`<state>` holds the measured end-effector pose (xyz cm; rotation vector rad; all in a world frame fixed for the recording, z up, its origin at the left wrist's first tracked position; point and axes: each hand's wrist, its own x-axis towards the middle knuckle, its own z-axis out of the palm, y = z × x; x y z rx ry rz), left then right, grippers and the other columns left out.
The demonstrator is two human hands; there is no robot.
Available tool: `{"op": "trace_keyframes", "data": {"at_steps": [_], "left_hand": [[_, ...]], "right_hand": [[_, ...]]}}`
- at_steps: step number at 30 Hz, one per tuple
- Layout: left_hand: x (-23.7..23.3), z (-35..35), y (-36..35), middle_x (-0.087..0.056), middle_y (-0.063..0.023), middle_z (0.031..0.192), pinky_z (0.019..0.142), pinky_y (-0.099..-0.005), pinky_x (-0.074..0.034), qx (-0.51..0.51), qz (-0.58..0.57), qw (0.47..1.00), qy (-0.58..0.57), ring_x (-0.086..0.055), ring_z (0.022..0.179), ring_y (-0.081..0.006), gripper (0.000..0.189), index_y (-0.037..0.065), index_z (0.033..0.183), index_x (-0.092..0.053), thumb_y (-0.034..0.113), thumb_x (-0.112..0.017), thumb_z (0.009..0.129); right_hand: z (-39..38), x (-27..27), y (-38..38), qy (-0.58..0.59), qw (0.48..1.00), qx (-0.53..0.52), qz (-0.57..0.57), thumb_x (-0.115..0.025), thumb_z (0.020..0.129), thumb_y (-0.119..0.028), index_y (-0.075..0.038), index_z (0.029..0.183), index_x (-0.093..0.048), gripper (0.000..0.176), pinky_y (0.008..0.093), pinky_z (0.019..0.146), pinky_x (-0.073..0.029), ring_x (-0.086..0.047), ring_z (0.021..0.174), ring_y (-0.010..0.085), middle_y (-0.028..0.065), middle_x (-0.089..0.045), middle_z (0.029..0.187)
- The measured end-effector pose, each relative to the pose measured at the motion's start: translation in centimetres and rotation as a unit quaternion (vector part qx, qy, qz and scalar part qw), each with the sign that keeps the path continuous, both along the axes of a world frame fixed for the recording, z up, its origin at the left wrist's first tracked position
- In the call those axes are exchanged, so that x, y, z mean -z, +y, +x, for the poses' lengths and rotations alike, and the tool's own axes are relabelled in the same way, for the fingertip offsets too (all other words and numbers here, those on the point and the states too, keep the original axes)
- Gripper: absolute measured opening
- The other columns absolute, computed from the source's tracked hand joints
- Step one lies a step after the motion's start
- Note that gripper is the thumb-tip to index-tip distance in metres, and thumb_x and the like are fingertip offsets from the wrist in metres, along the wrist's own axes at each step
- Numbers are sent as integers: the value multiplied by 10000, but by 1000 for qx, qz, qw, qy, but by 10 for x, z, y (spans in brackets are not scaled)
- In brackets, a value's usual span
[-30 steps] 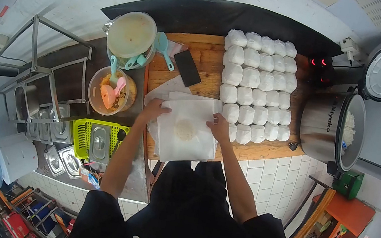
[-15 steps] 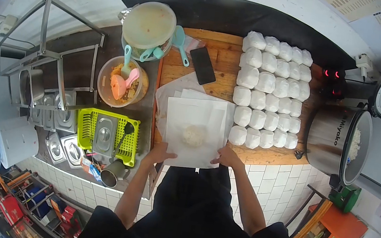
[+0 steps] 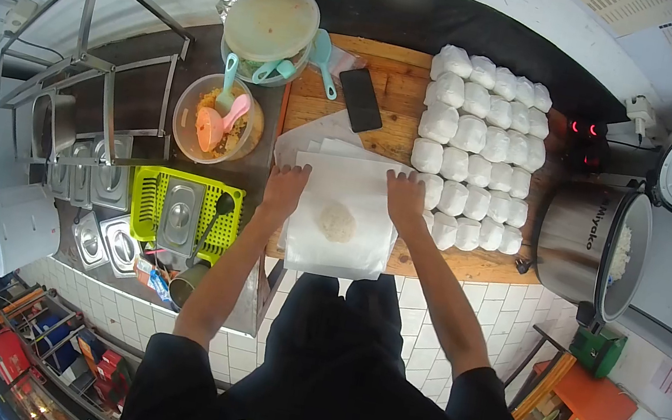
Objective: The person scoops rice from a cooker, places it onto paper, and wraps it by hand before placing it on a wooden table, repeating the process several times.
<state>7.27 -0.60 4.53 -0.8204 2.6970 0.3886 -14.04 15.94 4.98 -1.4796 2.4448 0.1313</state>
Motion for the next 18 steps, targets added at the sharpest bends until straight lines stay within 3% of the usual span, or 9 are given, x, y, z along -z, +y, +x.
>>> {"op": "trace_keyframes", "data": {"at_steps": [1,2,5,8,11,14,17,18], "left_hand": [[-3,-2,1,-658,-124,981,927,-400,-481,58,-78,995,-9,-635,1018,-243,354,89,1171,-559,95,-640,826],[-4,-6,4,-657,-107,960,910,-398,-480,78,-80,993,40,-633,993,-237,308,94,1133,-574,92,-629,829],[-6,-23,14,-647,-64,903,856,-396,-477,129,-57,981,132,-628,927,-233,183,102,1012,-609,98,-614,828],[-6,-25,17,-624,-46,857,802,-399,-470,146,19,978,144,-620,879,-243,104,100,905,-616,124,-628,805],[-22,2,31,-603,-42,826,780,-387,-461,139,49,971,187,-611,854,-238,100,100,877,-614,129,-627,783],[-20,35,60,-596,-46,854,791,-381,-457,159,45,964,210,-600,890,-235,125,100,891,-612,121,-621,768],[-3,60,81,-599,-59,921,822,-395,-452,118,22,964,239,-581,967,-247,161,101,914,-619,121,-626,755],[2,68,90,-600,-62,945,836,-402,-449,95,8,964,248,-572,992,-254,172,101,923,-622,126,-632,753]], "right_hand": [[0,-3,-2,39,997,-54,36,-585,823,-24,-68,1078,-616,260,427,898,-481,-599,1076,314,158,-658,1022],[0,8,-3,61,993,-106,4,-582,819,-45,-62,1050,-620,235,464,907,-454,-574,1079,311,123,-637,1035],[6,10,-16,-73,975,-178,-110,-590,803,-60,-78,1049,-630,250,434,837,-482,-590,1010,276,93,-617,966],[19,9,-15,-150,970,-162,-104,-596,797,-83,-94,1066,-639,273,372,781,-497,-594,982,237,70,-598,941],[41,-11,20,-149,952,-225,-142,-620,777,-61,-117,1162,-614,388,351,751,-512,-604,931,217,41,-604,918],[68,-23,50,-151,947,-265,-102,-549,828,-74,-123,1294,-562,468,338,754,-496,-580,938,222,42,-595,956],[87,-17,63,-63,956,-264,-114,-526,845,-79,-148,1421,-462,583,342,785,-486,-555,942,225,45,-583,971],[91,-20,66,-106,967,-231,-22,-507,860,-78,-167,1467,-403,623,390,936,-458,-516,1154,292,89,-565,1210]]}}
